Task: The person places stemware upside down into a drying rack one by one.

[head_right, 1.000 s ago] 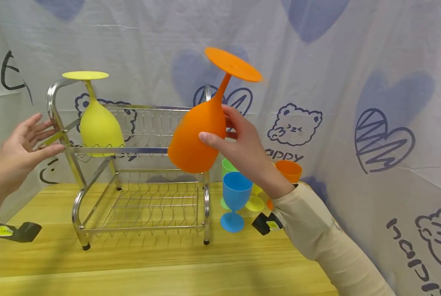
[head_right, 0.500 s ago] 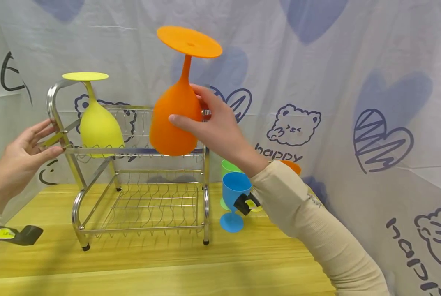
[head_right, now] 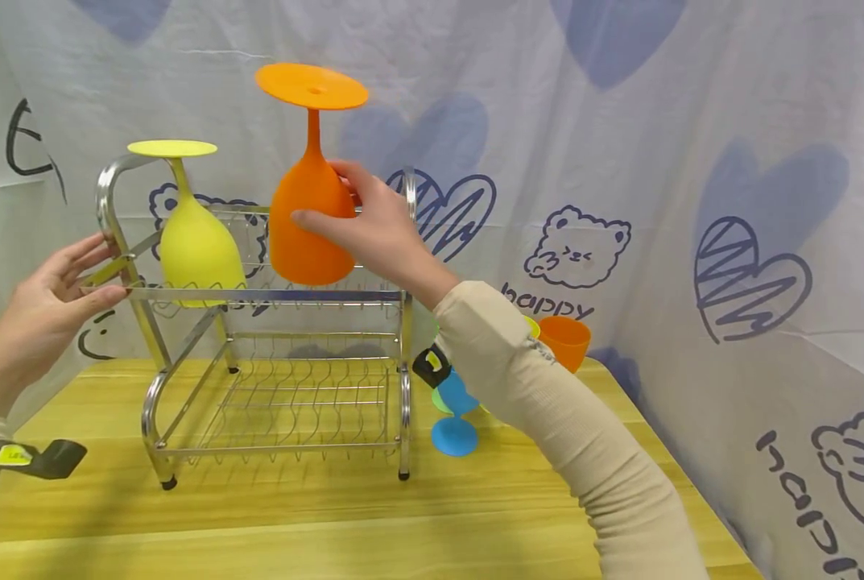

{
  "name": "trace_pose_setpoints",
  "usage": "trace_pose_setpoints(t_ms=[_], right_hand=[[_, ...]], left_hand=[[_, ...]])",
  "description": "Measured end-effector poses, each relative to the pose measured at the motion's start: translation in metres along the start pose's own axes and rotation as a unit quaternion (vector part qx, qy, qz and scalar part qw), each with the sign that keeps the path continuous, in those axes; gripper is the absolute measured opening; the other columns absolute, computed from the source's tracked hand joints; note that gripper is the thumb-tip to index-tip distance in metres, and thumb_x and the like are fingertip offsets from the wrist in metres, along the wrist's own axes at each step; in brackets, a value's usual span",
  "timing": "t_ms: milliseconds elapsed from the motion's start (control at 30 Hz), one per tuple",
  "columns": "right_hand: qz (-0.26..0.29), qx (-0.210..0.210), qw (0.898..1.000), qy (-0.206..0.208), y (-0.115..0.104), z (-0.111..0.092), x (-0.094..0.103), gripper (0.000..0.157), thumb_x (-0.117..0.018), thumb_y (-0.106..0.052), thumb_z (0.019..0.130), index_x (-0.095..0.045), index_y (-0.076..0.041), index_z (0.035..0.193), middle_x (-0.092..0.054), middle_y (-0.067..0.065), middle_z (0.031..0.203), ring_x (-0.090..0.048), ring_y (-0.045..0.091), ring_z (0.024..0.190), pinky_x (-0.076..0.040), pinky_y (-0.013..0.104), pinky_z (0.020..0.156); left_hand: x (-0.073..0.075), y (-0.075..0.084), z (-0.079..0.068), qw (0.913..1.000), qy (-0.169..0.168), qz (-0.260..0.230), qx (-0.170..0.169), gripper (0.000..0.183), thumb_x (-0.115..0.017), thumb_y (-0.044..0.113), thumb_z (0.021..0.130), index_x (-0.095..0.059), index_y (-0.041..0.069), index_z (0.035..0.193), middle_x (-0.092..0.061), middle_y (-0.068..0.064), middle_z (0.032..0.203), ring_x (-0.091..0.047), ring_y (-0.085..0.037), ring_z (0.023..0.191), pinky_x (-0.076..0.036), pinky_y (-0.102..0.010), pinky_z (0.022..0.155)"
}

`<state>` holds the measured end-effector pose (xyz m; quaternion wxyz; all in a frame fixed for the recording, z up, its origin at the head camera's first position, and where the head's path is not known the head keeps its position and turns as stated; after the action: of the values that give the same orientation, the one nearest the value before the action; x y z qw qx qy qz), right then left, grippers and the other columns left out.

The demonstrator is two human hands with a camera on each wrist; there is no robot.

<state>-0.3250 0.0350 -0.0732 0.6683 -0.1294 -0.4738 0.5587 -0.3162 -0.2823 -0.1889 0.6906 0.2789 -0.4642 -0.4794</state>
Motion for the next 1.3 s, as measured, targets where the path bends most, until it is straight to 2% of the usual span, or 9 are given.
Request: trace_pose_setpoints(t_ms=[200, 367, 533, 733, 867, 967, 1133, 1300], right_hand=[[-0.001, -0.004, 1.0, -0.006, 0.003, 0.016, -0.017, 0.063, -0.072, -0.029, 0.087, -0.046, -0.016, 0.143, -0.06, 0.002, 0.119, -0.056, 0.015, 0.101, -0.053, 0.029, 0.081], [0.002, -0.007, 1.0, -0.011, 0.002, 0.03, -0.025, 0.062, -0.07, -0.031, 0.088, -0.046, -0.014, 0.142, -0.059, 0.002, 0.122, -0.057, 0.014, 0.102, -0.053, 0.028, 0.083], [-0.009, -0.044, 0.999, -0.029, 0.012, 0.041, -0.036, 0.062, -0.07, -0.035, 0.088, -0.045, -0.013, 0.14, -0.058, 0.002, 0.124, -0.058, 0.014, 0.104, -0.051, 0.028, 0.085], [-0.026, -0.077, 0.996, -0.039, 0.026, 0.047, -0.045, 0.062, -0.07, -0.036, 0.087, -0.045, -0.013, 0.139, -0.059, 0.002, 0.124, -0.058, 0.015, 0.105, -0.051, 0.029, 0.087], [-0.058, -0.098, 0.992, -0.054, 0.036, 0.051, -0.052, 0.063, -0.071, -0.036, 0.087, -0.045, -0.01, 0.139, -0.059, 0.004, 0.125, -0.058, 0.016, 0.105, -0.051, 0.029, 0.086], [-0.082, -0.108, 0.988, -0.075, 0.042, 0.053, -0.063, 0.061, -0.07, -0.035, 0.088, -0.047, -0.008, 0.136, -0.059, 0.005, 0.122, -0.059, 0.017, 0.103, -0.052, 0.027, 0.082], [-0.104, -0.1, 0.983, -0.116, 0.043, 0.053, -0.083, 0.056, -0.069, -0.034, 0.089, -0.048, -0.006, 0.133, -0.06, 0.004, 0.119, -0.058, 0.016, 0.102, -0.051, 0.024, 0.082], [-0.133, -0.099, 0.978, -0.126, 0.044, 0.052, -0.09, 0.054, -0.067, -0.035, 0.09, -0.047, -0.007, 0.132, -0.059, 0.004, 0.115, -0.059, 0.016, 0.098, -0.051, 0.025, 0.081]], left_hand=[[0.0, -0.001, 0.0, 1.0, 0.004, 0.009, 0.001, 0.071, -0.054, 0.014, 0.1, -0.012, 0.027, 0.156, -0.013, -0.005, 0.161, -0.013, -0.023, 0.145, -0.024, -0.026, 0.113], [0.003, -0.002, 0.0, 0.9997, 0.008, -0.024, -0.004, 0.072, -0.055, 0.01, 0.099, -0.014, 0.025, 0.156, -0.014, -0.005, 0.16, -0.018, -0.021, 0.144, -0.026, -0.022, 0.111], [0.004, -0.002, -0.001, 0.9989, 0.012, -0.045, -0.008, 0.072, -0.057, 0.008, 0.098, -0.016, 0.022, 0.156, -0.015, -0.006, 0.16, -0.024, -0.02, 0.142, -0.03, -0.019, 0.108], [0.003, 0.0, -0.001, 0.9997, 0.012, -0.018, -0.013, 0.072, -0.055, 0.008, 0.099, -0.014, 0.021, 0.156, -0.014, -0.007, 0.16, -0.021, -0.02, 0.143, -0.028, -0.02, 0.109], [0.002, 0.001, -0.001, 0.9998, 0.009, -0.014, -0.013, 0.072, -0.054, 0.007, 0.099, -0.013, 0.021, 0.156, -0.013, -0.007, 0.16, -0.019, -0.02, 0.144, -0.026, -0.021, 0.11], [0.003, 0.002, -0.002, 0.9985, 0.009, -0.052, -0.016, 0.072, -0.055, 0.005, 0.098, -0.015, 0.02, 0.156, -0.013, -0.008, 0.16, -0.021, -0.02, 0.143, -0.027, -0.019, 0.11], [0.004, 0.001, -0.002, 0.9949, 0.01, -0.098, -0.022, 0.072, -0.056, 0.003, 0.097, -0.017, 0.017, 0.156, -0.012, -0.008, 0.16, -0.021, -0.018, 0.143, -0.027, -0.017, 0.108], [0.003, -0.001, -0.001, 0.9987, 0.012, -0.048, -0.016, 0.071, -0.055, 0.006, 0.098, -0.016, 0.019, 0.156, -0.013, -0.007, 0.16, -0.02, -0.018, 0.143, -0.028, -0.018, 0.108]])
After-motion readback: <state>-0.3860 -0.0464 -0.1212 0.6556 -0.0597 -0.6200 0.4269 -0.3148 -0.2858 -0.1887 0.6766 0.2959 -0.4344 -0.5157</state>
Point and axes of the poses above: each hand's wrist, its own z-axis towards the middle knuckle, its own x-axis out of the back of the hand, y = z × x, the point moved 10 cm from there along z, towards the middle knuckle
